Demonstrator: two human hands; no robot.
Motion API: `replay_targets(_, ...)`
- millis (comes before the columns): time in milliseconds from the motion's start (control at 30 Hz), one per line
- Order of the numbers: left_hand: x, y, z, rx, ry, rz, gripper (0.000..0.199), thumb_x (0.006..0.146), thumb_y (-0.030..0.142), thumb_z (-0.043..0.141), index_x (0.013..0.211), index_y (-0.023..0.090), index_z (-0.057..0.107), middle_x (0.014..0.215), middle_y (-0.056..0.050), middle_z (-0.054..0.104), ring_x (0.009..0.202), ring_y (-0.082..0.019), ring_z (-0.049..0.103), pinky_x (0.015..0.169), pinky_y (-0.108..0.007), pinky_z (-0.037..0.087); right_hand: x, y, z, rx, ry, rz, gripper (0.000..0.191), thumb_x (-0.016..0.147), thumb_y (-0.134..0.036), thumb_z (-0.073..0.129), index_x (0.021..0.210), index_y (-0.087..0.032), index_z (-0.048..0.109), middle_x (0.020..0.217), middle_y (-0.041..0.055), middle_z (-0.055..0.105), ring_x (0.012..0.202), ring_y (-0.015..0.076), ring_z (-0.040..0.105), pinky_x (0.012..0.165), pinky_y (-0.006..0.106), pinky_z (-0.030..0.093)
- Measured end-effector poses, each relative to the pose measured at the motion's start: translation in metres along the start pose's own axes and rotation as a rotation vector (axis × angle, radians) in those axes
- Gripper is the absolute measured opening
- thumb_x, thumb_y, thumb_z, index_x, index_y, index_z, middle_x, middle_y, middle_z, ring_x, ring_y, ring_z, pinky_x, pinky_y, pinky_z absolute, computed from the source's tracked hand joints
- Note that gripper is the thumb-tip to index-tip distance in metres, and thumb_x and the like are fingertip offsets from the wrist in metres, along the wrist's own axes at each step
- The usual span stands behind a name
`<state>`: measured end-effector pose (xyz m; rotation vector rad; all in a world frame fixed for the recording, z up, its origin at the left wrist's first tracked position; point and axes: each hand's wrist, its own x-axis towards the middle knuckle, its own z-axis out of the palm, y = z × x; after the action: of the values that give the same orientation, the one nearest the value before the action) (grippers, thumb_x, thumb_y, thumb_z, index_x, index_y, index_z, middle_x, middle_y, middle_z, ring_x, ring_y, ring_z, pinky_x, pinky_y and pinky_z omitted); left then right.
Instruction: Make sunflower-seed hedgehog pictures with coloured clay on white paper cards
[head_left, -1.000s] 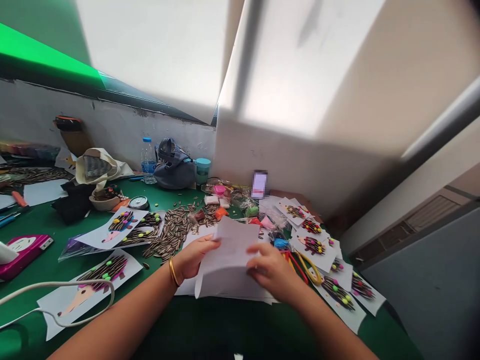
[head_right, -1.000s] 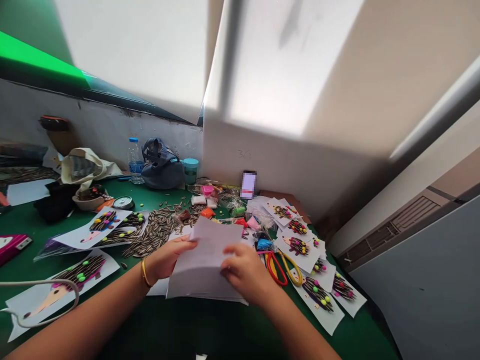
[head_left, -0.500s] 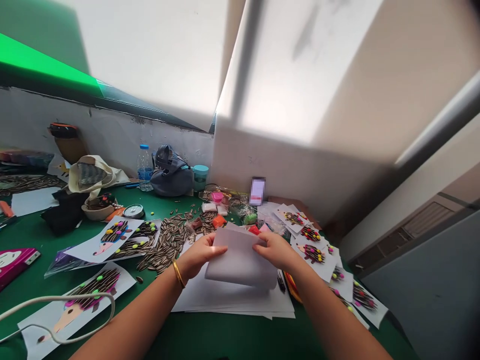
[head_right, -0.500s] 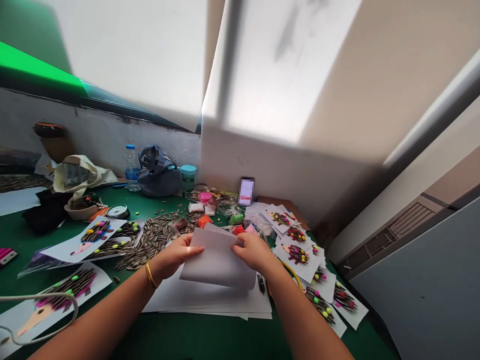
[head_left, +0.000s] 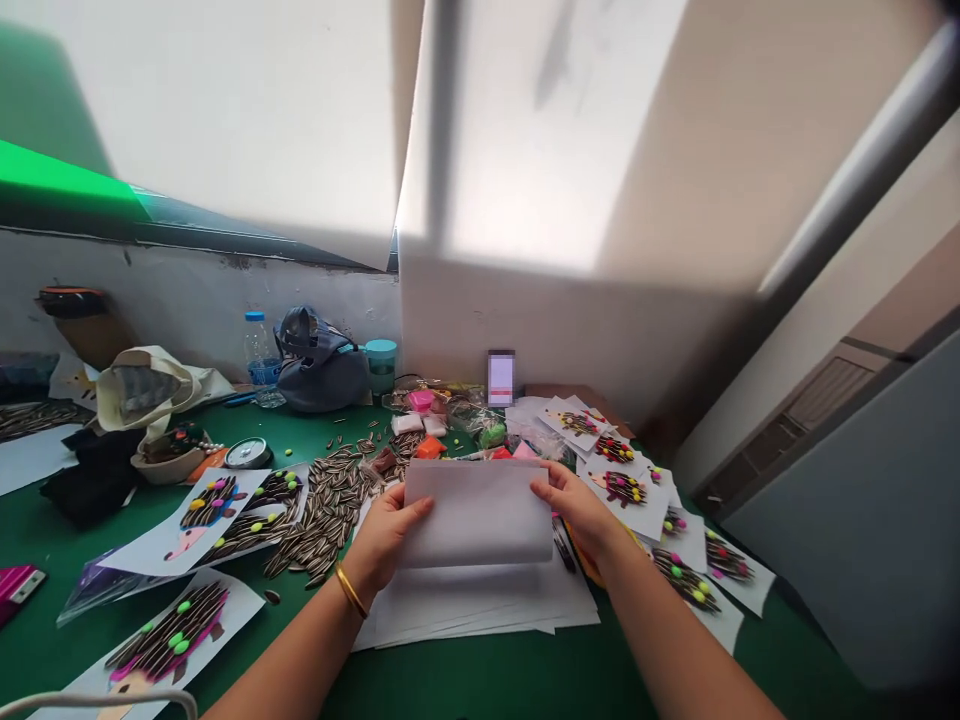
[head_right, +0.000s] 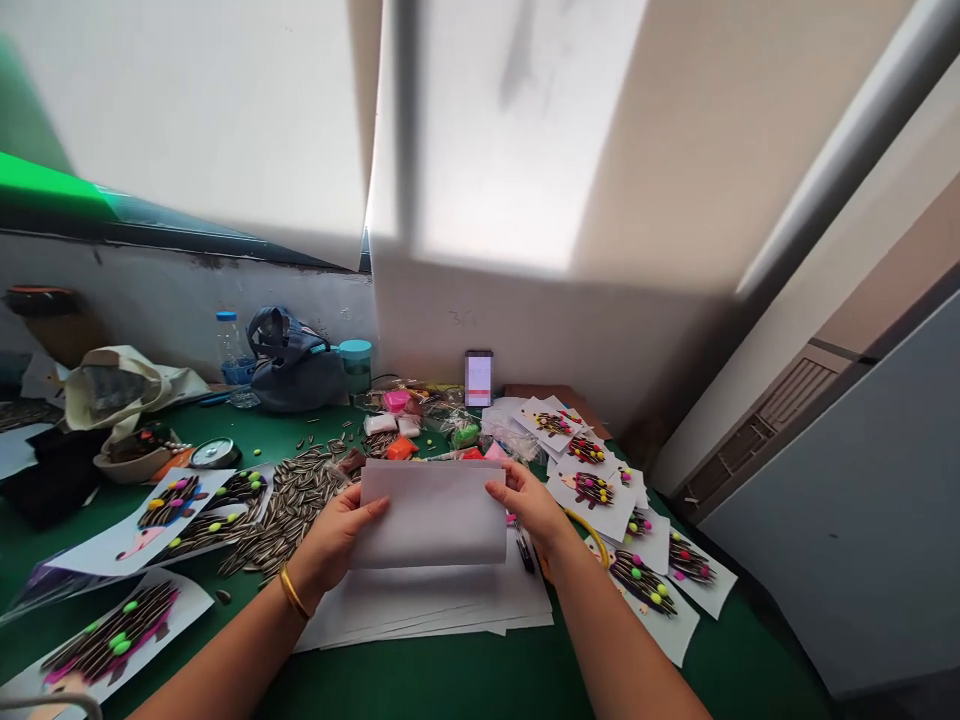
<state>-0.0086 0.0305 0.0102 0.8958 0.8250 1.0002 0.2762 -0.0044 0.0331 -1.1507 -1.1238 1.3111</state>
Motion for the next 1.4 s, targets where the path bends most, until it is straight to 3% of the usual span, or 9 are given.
replay_targets(167,-0.003,-0.003,0.005,0.037,0.034,-0.02,0.055,0.062,0.038,0.086,0.109,0.016,0.068,0.093,-0.009,0.076,0.073,-0.021,0.07,0.062,-0.027,0.052,-0.002,0.027,0.013,0.107,0.169,-0.097,0.046,0.07,-0.051,0.078,0.1,-0.019,0.064,0.094,0.0068,0.073,0.078,0.0222,0.068,0.067,0.03,0.052)
replay_targets(367,-0.002,-0.008,0.001,0.092,0.048,-0.041,0.054,0.062,0.044,0.085,0.106,0.016,0.069,0.089,-0.008,0.076,0.069,-0.021,0.069,0.058,-0.027,0.051,-0.006,0.031,0.014,0.082,0.217,-0.092,0.044,0.069,-0.057,0.077,0.089,-0.02,0.066,0.081,0.0039,0.071,0.066,0.0213,0.064,0.057,0.03,0.048)
replay_targets(900,-0.005,-0.004,0.002,0.156,0.114,-0.044,0.053,0.059,0.048,0.086,0.098,0.016,0.072,0.081,-0.008,0.075,0.066,-0.021,0.067,0.057,-0.027,0.05,-0.006,0.045,0.012,0.113,0.213,-0.057,0.04,0.073,-0.055,0.075,0.091,-0.02,0.068,0.076,0.0029,0.07,0.063,0.0202,0.062,0.055,0.029,0.046)
replay_targets(1400,-0.009,-0.002,0.007,0.131,0.072,-0.014,0.054,0.061,0.047,0.084,0.102,0.016,0.07,0.081,-0.006,0.074,0.061,-0.018,0.065,0.055,-0.026,0.049,-0.009,0.026,0.014,0.093,0.181,-0.095,0.042,0.066,-0.055,0.079,0.084,-0.019,0.067,0.075,0.0018,0.069,0.063,0.0182,0.06,0.056,0.029,0.045)
